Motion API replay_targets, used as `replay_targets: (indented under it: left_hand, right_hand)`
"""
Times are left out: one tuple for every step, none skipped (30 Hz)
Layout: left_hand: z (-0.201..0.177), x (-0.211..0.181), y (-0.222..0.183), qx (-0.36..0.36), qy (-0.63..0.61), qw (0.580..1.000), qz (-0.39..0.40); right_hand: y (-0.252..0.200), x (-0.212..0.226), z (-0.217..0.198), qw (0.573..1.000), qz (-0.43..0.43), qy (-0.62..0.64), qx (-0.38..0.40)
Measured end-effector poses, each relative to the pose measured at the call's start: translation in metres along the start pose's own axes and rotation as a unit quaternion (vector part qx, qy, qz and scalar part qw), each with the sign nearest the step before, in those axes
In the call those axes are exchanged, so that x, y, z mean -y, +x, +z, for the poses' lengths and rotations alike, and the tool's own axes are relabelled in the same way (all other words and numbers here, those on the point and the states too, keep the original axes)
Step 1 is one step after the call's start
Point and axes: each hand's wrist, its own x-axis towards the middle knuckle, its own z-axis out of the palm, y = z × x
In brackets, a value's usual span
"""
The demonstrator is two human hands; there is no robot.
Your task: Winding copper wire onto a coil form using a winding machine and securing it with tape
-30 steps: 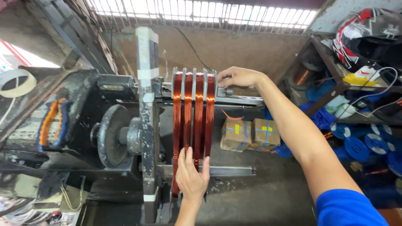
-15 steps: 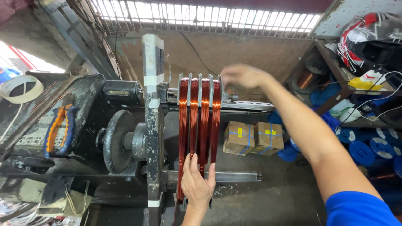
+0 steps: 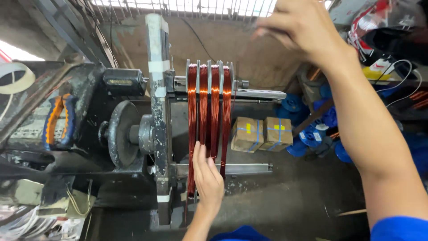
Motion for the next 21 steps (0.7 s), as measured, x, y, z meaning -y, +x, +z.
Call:
replay_targets:
  left_hand:
    - [-0.008, -0.013, 0.005, 0.022, -0.026, 0.999, -0.02]
    - [-0.01, -0.021, 0.021, 0.019, -0.027, 0.999, -0.017]
    - [-0.011, -0.029, 0.037, 0.012, -0.028, 0.998, 0.049]
    - [-0.014, -0.039, 0.05, 0.006, -0.027, 0.994, 0.11]
    - [-0.01, -0.046, 0.079, 0.005, -0.028, 0.994, 0.109]
    - [-0.008, -0.052, 0.107, 0.072, -0.107, 0.99, 0.061]
    - [-0.007, -0.057, 0.135, 0.139, -0.184, 0.973, 0.014]
    - [-0.001, -0.059, 0.146, 0.135, -0.183, 0.974, 0.013]
    - [0.004, -0.061, 0.157, 0.205, -0.257, 0.944, -0.028]
    - [0.009, -0.062, 0.168, 0.273, -0.329, 0.902, -0.068]
    - [0.015, -0.064, 0.169, 0.269, -0.328, 0.903, -0.069]
    - [0.019, -0.064, 0.169, 0.26, -0.341, 0.9, -0.075]
    - [0.023, -0.064, 0.168, 0.252, -0.354, 0.897, -0.081]
    - [0.031, -0.063, 0.172, 0.246, -0.35, 0.9, -0.086]
    - [0.038, -0.061, 0.176, 0.262, -0.39, 0.872, -0.14]
    - [0.045, -0.06, 0.182, 0.274, -0.429, 0.839, -0.191]
    - [0.047, -0.06, 0.189, 0.267, -0.425, 0.843, -0.194]
    - [0.05, -0.061, 0.194, 0.284, -0.419, 0.845, -0.17]
    - [0.053, -0.063, 0.201, 0.301, -0.413, 0.847, -0.146]
    - [0.051, -0.064, 0.202, 0.297, -0.41, 0.85, -0.148]
    - [0.05, -0.065, 0.203, 0.304, -0.482, 0.809, -0.146]
  right_hand:
    - [-0.009, 0.007, -0.011, 0.999, 0.024, -0.03, -0.002]
    - [-0.013, 0.02, -0.024, 0.999, 0.023, -0.033, -0.004]
    - [-0.017, 0.033, -0.036, 0.999, 0.043, 0.018, -0.01]
    - [-0.022, 0.047, -0.048, 0.995, 0.061, 0.072, -0.014]
    - [-0.024, 0.055, -0.056, 0.996, 0.059, 0.072, -0.012]
    - [-0.027, 0.064, -0.062, 0.994, 0.082, 0.074, -0.027]
    - [-0.029, 0.072, -0.068, 0.991, 0.104, 0.077, -0.041]
    - [-0.035, 0.072, -0.064, 0.991, 0.101, 0.077, -0.042]
    - [-0.041, 0.07, -0.059, 0.99, 0.13, 0.043, -0.045]
    - [-0.047, 0.068, -0.054, 0.986, 0.158, 0.009, -0.047]
    - [-0.05, 0.068, -0.049, 0.987, 0.155, 0.01, -0.048]
    - [-0.052, 0.07, -0.042, 0.98, 0.195, 0.009, -0.04]
    - [-0.054, 0.072, -0.033, 0.971, 0.236, 0.007, -0.031]
    - [-0.06, 0.074, -0.024, 0.973, 0.23, 0.015, -0.032]
    - [-0.066, 0.076, -0.015, 0.968, 0.244, 0.052, -0.018]
    - [-0.07, 0.077, -0.006, 0.963, 0.256, 0.088, -0.005]
    - [-0.071, 0.081, -0.002, 0.964, 0.249, 0.095, -0.007]
    - [-0.074, 0.083, 0.0, 0.964, 0.249, 0.094, -0.004]
    - [-0.077, 0.086, 0.003, 0.964, 0.248, 0.094, -0.001]
    - [-0.074, 0.092, 0.007, 0.965, 0.244, 0.098, -0.004]
    - [-0.072, 0.098, 0.012, 0.945, 0.286, 0.149, 0.058]
